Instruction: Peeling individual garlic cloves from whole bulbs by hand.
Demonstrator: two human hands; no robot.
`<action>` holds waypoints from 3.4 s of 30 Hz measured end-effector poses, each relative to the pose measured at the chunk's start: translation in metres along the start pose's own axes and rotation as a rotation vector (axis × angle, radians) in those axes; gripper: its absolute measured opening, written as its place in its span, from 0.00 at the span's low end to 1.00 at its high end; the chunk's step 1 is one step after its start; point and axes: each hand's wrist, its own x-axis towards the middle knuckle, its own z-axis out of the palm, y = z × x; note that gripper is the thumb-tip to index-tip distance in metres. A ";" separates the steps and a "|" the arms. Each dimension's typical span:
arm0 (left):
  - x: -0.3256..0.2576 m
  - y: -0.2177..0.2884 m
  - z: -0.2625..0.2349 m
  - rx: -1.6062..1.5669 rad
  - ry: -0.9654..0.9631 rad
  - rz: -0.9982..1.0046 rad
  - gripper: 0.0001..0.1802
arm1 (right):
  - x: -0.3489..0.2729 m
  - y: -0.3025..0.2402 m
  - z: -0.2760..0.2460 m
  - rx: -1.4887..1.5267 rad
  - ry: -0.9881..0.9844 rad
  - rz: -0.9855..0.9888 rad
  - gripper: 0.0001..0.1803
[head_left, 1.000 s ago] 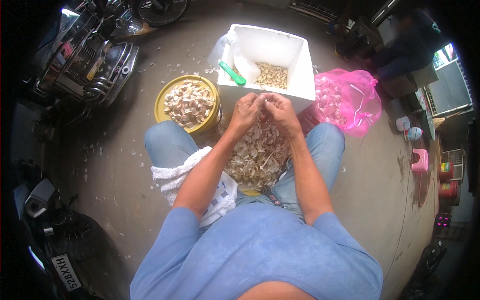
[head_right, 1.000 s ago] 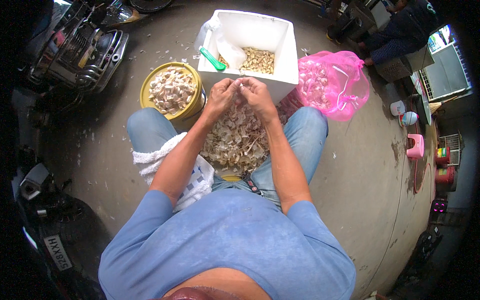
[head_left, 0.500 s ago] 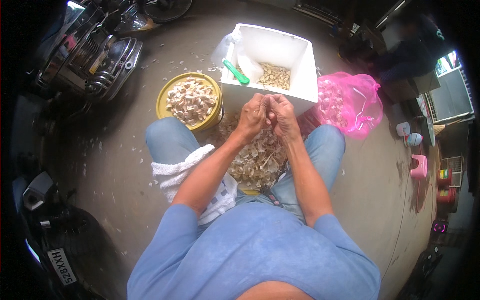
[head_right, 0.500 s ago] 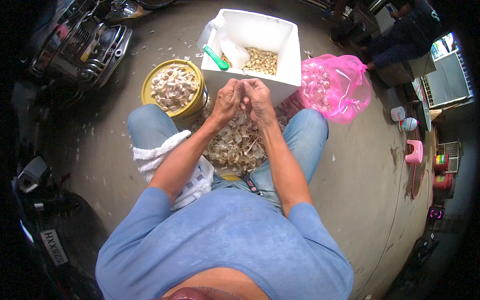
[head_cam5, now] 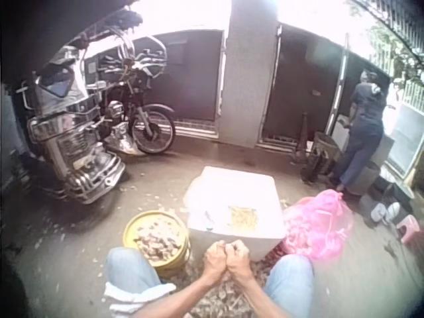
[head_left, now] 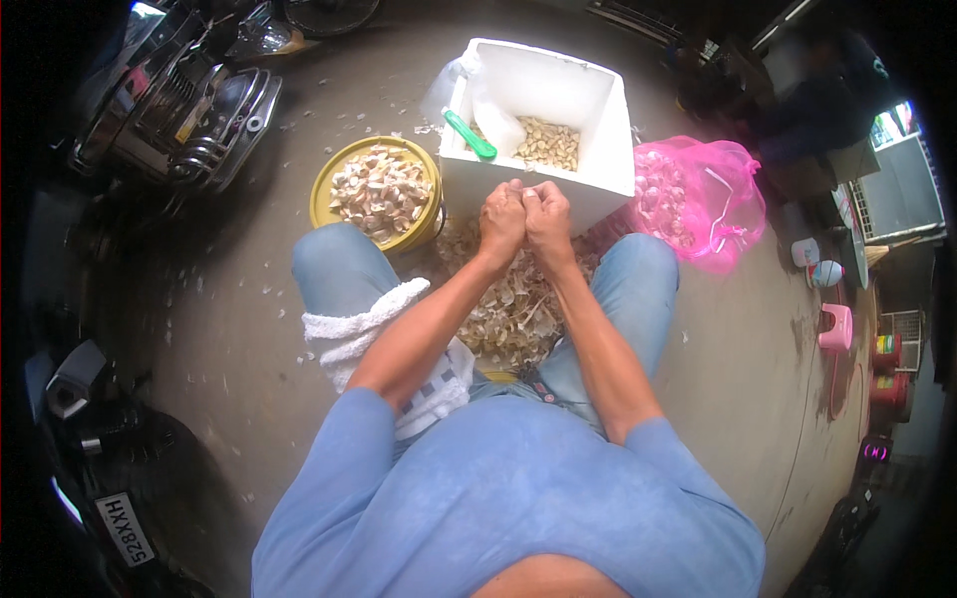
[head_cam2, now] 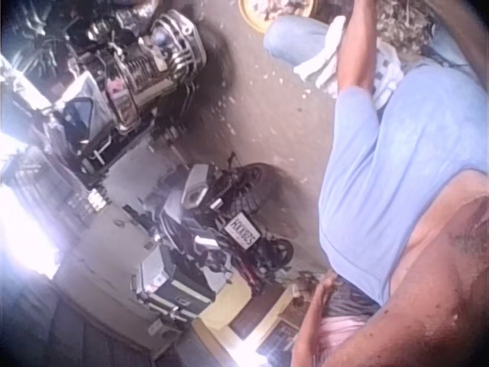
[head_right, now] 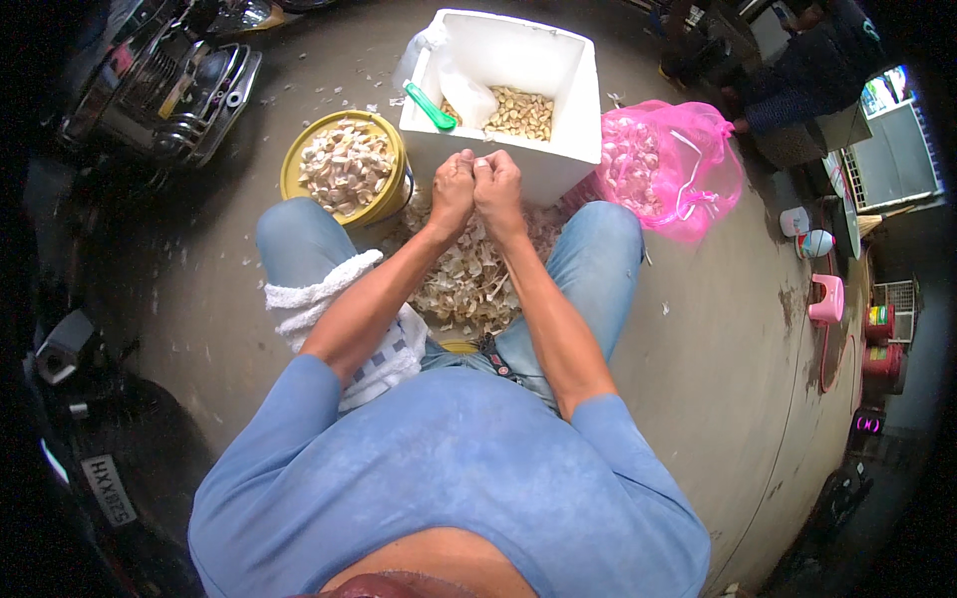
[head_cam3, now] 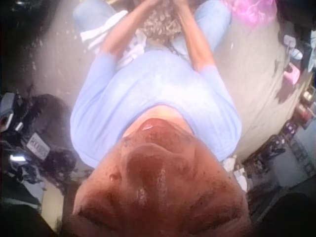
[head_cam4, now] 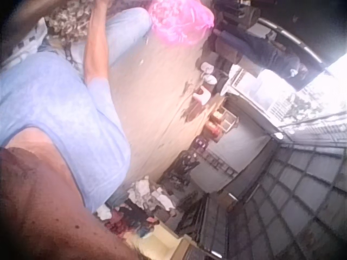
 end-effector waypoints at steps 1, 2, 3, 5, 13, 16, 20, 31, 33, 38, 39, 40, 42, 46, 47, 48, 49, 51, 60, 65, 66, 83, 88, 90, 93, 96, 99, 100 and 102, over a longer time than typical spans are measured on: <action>0.001 -0.001 0.002 -0.038 -0.019 -0.068 0.22 | -0.001 0.004 -0.001 -0.015 0.010 -0.016 0.11; 0.001 -0.002 0.004 -0.041 -0.031 -0.065 0.22 | -0.001 0.007 -0.003 -0.020 0.022 -0.019 0.11; 0.003 -0.002 0.004 -0.095 -0.043 -0.095 0.21 | 0.001 0.011 -0.002 -0.019 0.014 -0.018 0.11; 0.011 -0.014 -0.002 -0.294 -0.136 -0.216 0.19 | 0.000 0.006 0.003 -0.090 0.019 -0.059 0.12; 0.003 0.009 -0.008 -0.550 -0.098 -0.487 0.22 | -0.005 -0.029 0.000 -0.167 -0.123 -0.059 0.11; 0.005 0.018 -0.031 -0.635 -0.263 -0.479 0.25 | -0.001 -0.038 -0.003 -0.022 -0.254 0.065 0.08; 0.013 0.015 -0.049 -0.470 -0.205 -0.439 0.30 | 0.010 -0.038 0.004 0.100 -0.460 0.016 0.09; 0.001 -0.073 -0.017 -0.482 -0.245 -0.761 0.09 | 0.070 -0.026 0.119 -0.656 -0.680 -0.209 0.13; -0.002 -0.064 -0.014 -0.483 -0.260 -0.718 0.11 | 0.077 -0.014 0.144 -0.702 -0.780 -0.200 0.13; 0.001 -0.073 -0.020 -0.740 -0.195 -0.322 0.26 | 0.081 -0.003 0.205 -0.697 -0.796 -0.082 0.15; 0.001 -0.069 -0.022 -0.741 -0.198 -0.324 0.26 | 0.084 0.003 0.206 -0.705 -0.760 -0.138 0.15; 0.002 -0.064 -0.023 -0.772 -0.250 -0.274 0.30 | 0.088 0.009 0.206 -0.708 -0.756 -0.137 0.15; 0.000 -0.055 -0.025 -0.802 -0.301 -0.227 0.35 | 0.090 0.015 0.206 -0.523 -0.818 -0.016 0.14; -0.003 -0.030 -0.034 -0.777 -0.225 -0.434 0.25 | 0.093 0.003 0.189 -0.394 -0.836 0.223 0.13; -0.001 -0.022 -0.040 -0.680 -0.209 -0.518 0.20 | 0.096 -0.002 0.177 -0.368 -0.843 0.172 0.12; 0.004 -0.022 -0.047 -0.677 -0.209 -0.515 0.20 | 0.096 -0.015 0.169 -0.340 -0.858 0.113 0.11; 0.012 -0.030 -0.059 -0.603 -0.145 -0.489 0.15 | 0.084 -0.039 0.160 -0.369 -0.818 0.000 0.11; 0.042 -0.031 -0.067 -0.477 -0.003 -0.353 0.09 | 0.098 -0.048 0.121 -0.299 -0.666 -0.517 0.11; 0.115 -0.046 -0.168 -0.750 0.646 -0.394 0.10 | 0.054 -0.068 -0.044 -0.389 -0.671 -0.001 0.11; 0.114 -0.041 -0.170 -0.572 0.569 -0.332 0.22 | 0.036 -0.052 -0.068 -0.652 -0.608 0.069 0.13; 0.114 -0.042 -0.176 -0.557 0.574 -0.325 0.22 | 0.034 -0.046 -0.069 -0.634 -0.610 0.068 0.13; 0.018 0.028 -0.035 -0.730 -0.240 -0.241 0.10 | 0.017 -0.072 -0.027 -0.569 -0.511 -0.230 0.20; 0.021 0.024 -0.039 -0.772 -0.188 -0.219 0.10 | 0.015 -0.059 -0.022 -0.628 -0.386 -0.440 0.16; 0.022 0.015 -0.039 -0.783 -0.184 -0.218 0.09 | 0.014 -0.054 -0.022 -0.587 -0.386 -0.462 0.15; 0.020 0.007 -0.043 -0.769 -0.260 -0.269 0.08 | 0.013 -0.048 -0.025 -0.500 -0.415 -0.275 0.15; 0.012 0.018 -0.043 -0.768 -0.314 -0.350 0.08 | 0.013 -0.038 -0.030 -0.341 -0.403 -0.079 0.15; 0.009 0.025 -0.048 -0.708 -0.352 -0.387 0.08 | 0.011 -0.039 -0.034 -0.103 -0.421 0.130 0.15; 0.009 0.025 -0.046 -0.668 -0.360 -0.362 0.09 | 0.011 -0.038 -0.037 -0.007 -0.400 0.190 0.15; 0.010 0.027 -0.037 -0.620 -0.397 -0.350 0.10 | 0.013 -0.035 -0.047 0.090 -0.346 0.258 0.14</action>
